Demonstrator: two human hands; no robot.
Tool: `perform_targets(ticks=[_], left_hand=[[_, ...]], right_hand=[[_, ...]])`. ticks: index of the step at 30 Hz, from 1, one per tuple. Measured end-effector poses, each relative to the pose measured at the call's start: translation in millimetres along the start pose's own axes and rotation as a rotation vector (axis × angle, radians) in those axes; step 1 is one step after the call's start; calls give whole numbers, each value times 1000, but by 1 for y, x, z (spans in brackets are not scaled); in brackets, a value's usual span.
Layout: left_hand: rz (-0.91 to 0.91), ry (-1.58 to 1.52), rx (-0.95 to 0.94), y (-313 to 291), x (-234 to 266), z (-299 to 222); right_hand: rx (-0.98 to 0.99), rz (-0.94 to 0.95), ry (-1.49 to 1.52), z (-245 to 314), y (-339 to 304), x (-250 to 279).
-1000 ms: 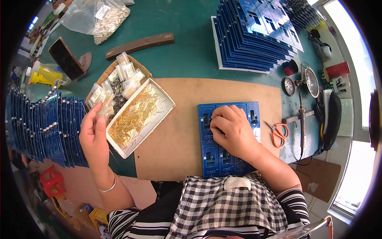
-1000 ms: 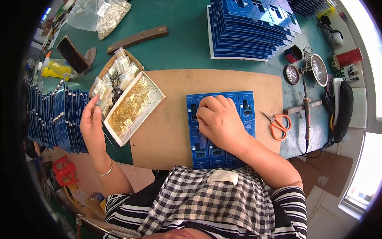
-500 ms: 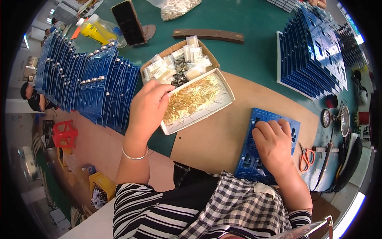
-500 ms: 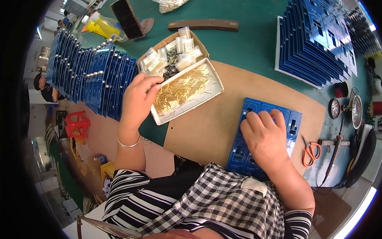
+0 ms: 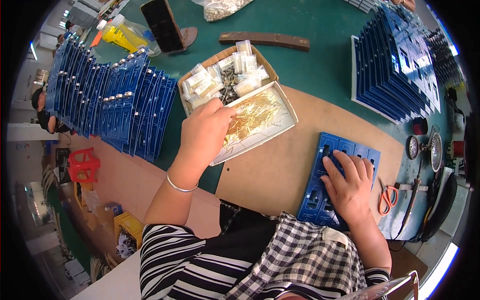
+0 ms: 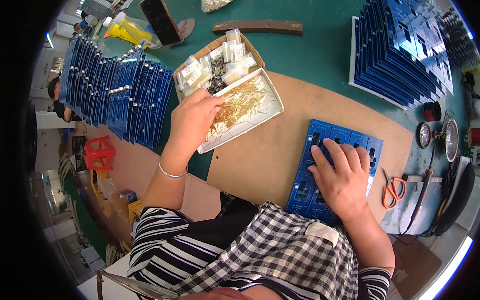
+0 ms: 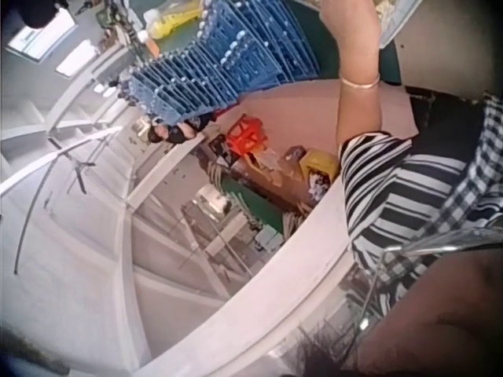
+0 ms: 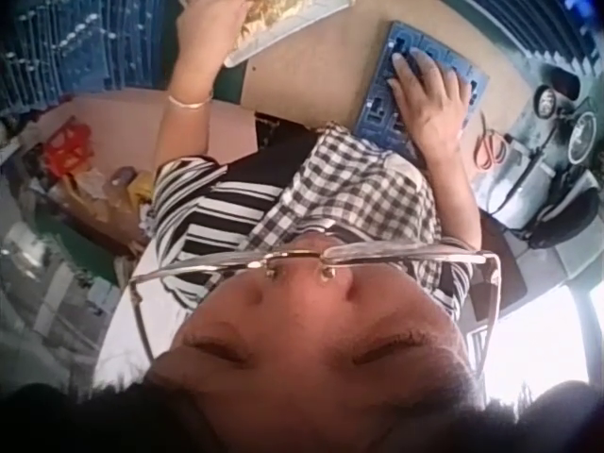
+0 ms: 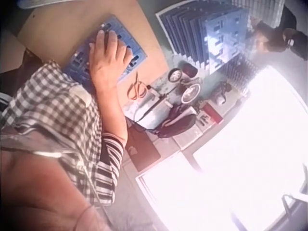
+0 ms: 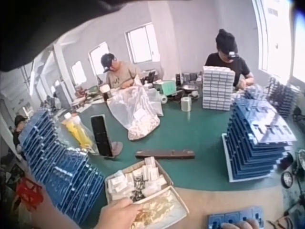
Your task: The person solders components onto a circuit board using a soldering iron and solder wire, moves the board to a stack, and then manually inserts metal pins into slots on another circuit board.
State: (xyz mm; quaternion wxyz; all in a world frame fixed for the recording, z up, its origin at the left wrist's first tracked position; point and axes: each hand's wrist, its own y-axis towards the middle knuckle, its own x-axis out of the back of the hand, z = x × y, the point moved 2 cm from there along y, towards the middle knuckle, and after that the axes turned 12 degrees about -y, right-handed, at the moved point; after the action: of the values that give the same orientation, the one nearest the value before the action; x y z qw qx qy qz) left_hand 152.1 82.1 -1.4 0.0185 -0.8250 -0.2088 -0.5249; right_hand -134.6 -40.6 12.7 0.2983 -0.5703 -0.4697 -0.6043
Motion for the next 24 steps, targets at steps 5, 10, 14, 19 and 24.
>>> perform_targets(ticks=[5,10,14,19,24], left_hand=[[17,-28,40,1,1,1],[-41,-264,83,-2,2,5],[-83,-272,51,-3,4,4],[-139,-353,98,-4,2,6],[-53,-720,260,-6,2,-7]], right_hand=[[8,24,28,0,-1,0],[7,13,74,5,-3,-3],[3,42,48,5,-2,-2],[-8,66,36,6,-2,-1],[-18,72,69,4,-9,-3]])
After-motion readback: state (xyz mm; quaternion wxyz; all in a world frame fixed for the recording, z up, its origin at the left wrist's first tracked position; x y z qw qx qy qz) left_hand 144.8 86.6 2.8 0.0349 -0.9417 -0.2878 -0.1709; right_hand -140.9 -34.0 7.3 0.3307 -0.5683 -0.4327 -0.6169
